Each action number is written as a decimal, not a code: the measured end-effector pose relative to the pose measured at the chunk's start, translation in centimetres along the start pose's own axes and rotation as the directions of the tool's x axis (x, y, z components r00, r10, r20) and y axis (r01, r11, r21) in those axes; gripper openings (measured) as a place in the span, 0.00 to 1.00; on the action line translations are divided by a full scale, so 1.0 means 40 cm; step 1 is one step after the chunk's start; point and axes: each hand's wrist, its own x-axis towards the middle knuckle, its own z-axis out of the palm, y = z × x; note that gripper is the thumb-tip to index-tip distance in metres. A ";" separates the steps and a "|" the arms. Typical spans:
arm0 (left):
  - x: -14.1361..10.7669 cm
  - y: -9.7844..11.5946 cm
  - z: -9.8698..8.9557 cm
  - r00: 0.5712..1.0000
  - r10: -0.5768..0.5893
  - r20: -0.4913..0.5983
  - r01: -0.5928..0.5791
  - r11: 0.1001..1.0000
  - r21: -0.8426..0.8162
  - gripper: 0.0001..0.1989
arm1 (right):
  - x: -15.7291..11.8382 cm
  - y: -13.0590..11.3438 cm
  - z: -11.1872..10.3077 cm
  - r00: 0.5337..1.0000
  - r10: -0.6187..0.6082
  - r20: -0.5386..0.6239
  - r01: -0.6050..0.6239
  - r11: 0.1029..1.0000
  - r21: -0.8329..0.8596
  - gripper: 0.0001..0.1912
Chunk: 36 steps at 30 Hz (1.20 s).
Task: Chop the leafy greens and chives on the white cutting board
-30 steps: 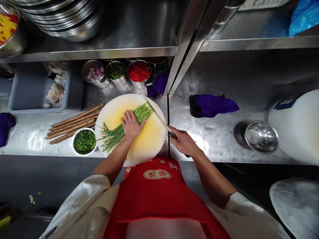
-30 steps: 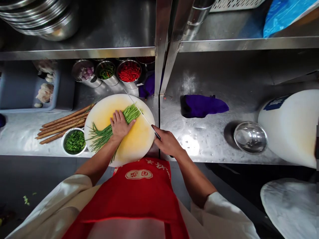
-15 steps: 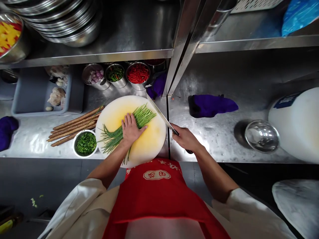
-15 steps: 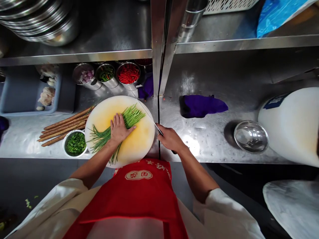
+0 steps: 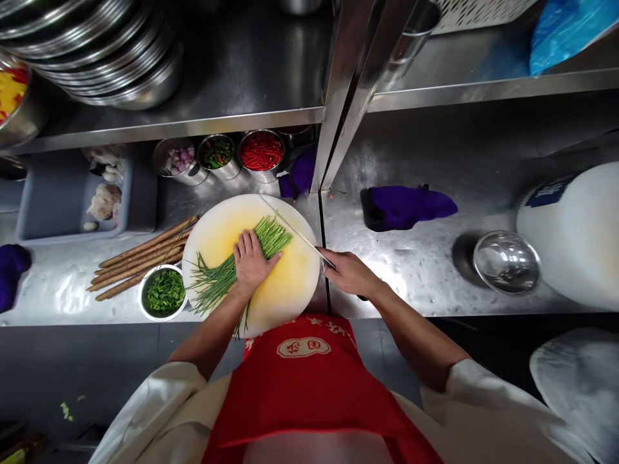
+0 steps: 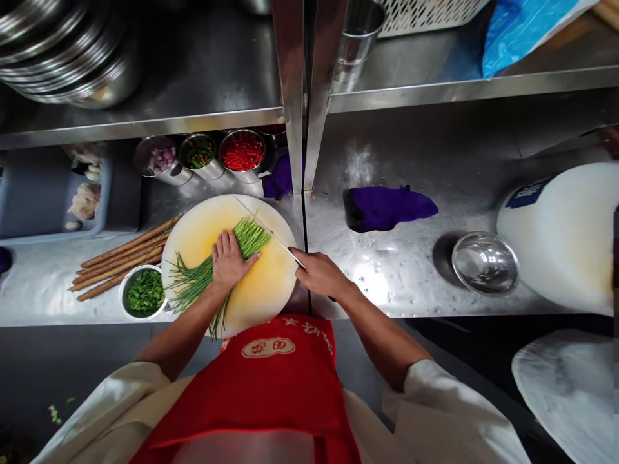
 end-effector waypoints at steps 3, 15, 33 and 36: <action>0.002 -0.003 0.006 1.000 -0.001 -0.009 0.001 1.000 -0.002 0.52 | 0.015 0.005 -0.018 0.997 0.074 -0.029 -0.076 0.994 -0.085 0.31; 0.015 0.015 -0.001 1.000 -0.018 0.008 0.018 1.000 -0.003 0.50 | -0.003 -0.028 0.007 0.997 0.025 0.078 -0.016 0.992 -0.125 0.31; 0.001 -0.010 0.000 0.999 0.034 0.009 -0.033 0.992 -0.121 0.48 | -0.007 -0.044 0.029 0.994 -0.028 0.103 0.029 1.000 -0.005 0.31; -0.011 -0.069 -0.009 1.000 0.010 -0.001 -0.010 0.984 -0.178 0.52 | -0.006 -0.036 0.023 0.998 0.013 0.069 -0.013 1.000 -0.004 0.31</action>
